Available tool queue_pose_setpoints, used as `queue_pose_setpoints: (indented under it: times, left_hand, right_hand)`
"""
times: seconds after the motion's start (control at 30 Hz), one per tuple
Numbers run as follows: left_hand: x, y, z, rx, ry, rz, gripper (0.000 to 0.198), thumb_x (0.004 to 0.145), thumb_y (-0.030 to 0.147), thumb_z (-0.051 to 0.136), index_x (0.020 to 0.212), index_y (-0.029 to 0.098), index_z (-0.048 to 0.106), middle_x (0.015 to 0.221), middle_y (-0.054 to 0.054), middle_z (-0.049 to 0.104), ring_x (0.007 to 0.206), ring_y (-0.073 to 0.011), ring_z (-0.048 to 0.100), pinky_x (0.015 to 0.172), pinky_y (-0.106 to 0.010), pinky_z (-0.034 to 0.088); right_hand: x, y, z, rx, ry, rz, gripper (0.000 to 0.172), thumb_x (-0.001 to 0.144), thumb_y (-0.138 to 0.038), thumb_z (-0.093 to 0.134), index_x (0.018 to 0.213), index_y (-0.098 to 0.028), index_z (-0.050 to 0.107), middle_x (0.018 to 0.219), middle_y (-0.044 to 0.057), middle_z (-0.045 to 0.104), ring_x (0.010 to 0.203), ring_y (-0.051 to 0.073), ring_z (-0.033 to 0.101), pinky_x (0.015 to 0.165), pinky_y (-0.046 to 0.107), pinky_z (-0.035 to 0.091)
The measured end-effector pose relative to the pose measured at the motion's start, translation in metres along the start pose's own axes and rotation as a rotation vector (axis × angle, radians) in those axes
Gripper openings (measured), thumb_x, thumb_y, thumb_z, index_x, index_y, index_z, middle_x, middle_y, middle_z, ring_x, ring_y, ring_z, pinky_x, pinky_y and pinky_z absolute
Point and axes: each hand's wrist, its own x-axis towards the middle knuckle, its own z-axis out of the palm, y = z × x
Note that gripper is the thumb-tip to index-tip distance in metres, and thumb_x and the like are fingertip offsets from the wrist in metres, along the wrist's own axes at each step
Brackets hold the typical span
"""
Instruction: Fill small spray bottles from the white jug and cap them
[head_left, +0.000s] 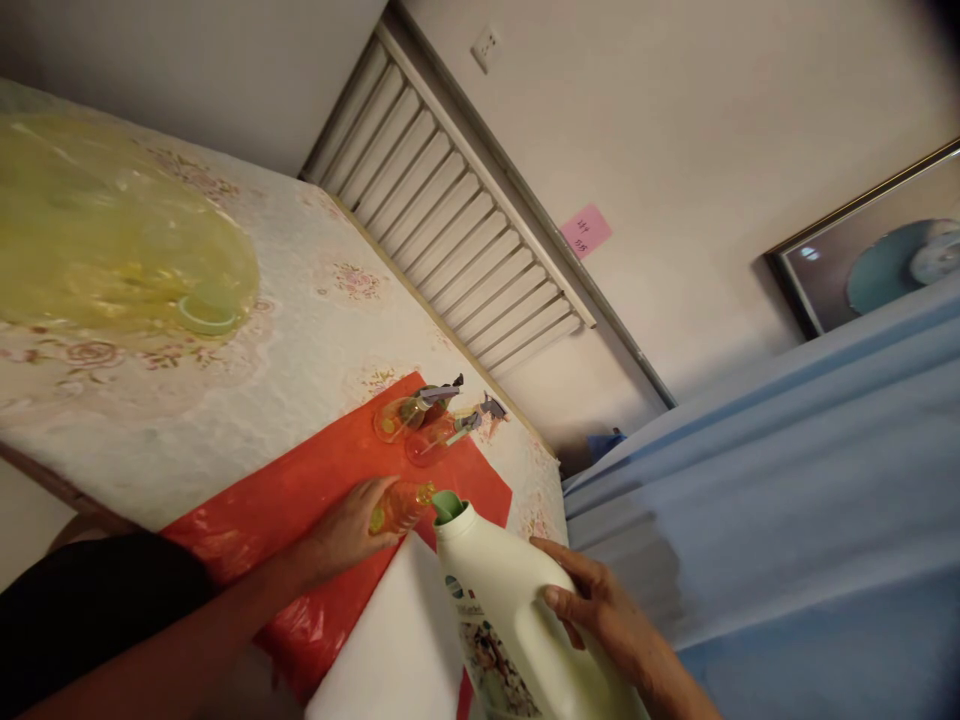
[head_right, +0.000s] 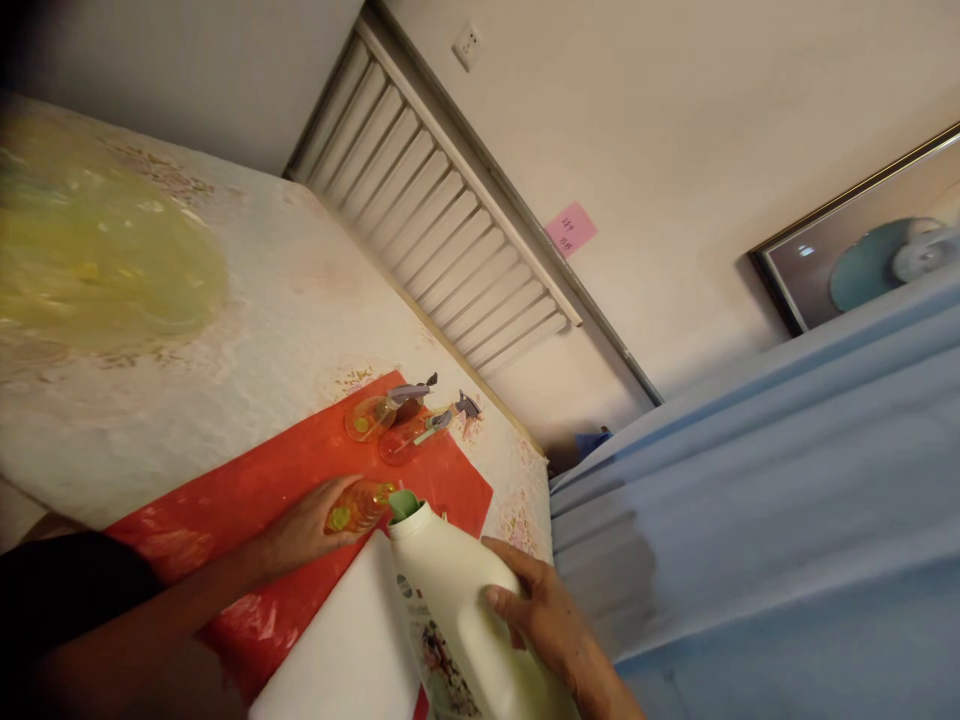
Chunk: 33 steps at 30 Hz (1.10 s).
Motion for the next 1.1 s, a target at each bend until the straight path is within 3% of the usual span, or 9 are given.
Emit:
queue_pose_setpoints:
  times: [1.1]
  left_hand:
    - [0.0004, -0.0021, 0.0011, -0.025, 0.014, -0.011, 0.068, 0.073, 0.037, 0.070, 0.135, 0.024, 0.046, 0.138, -0.012, 0.057, 0.129, -0.0309, 0.052, 0.109, -0.046, 0.041]
  right_hand:
    - [0.0012, -0.0021, -0.0016, -0.014, -0.003, 0.001, 0.063, 0.080, -0.049, 0.069, 0.135, -0.021, 0.057, 0.074, -0.001, 0.059, 0.048, 0.008, 0.040, 0.044, 0.021, 0.032]
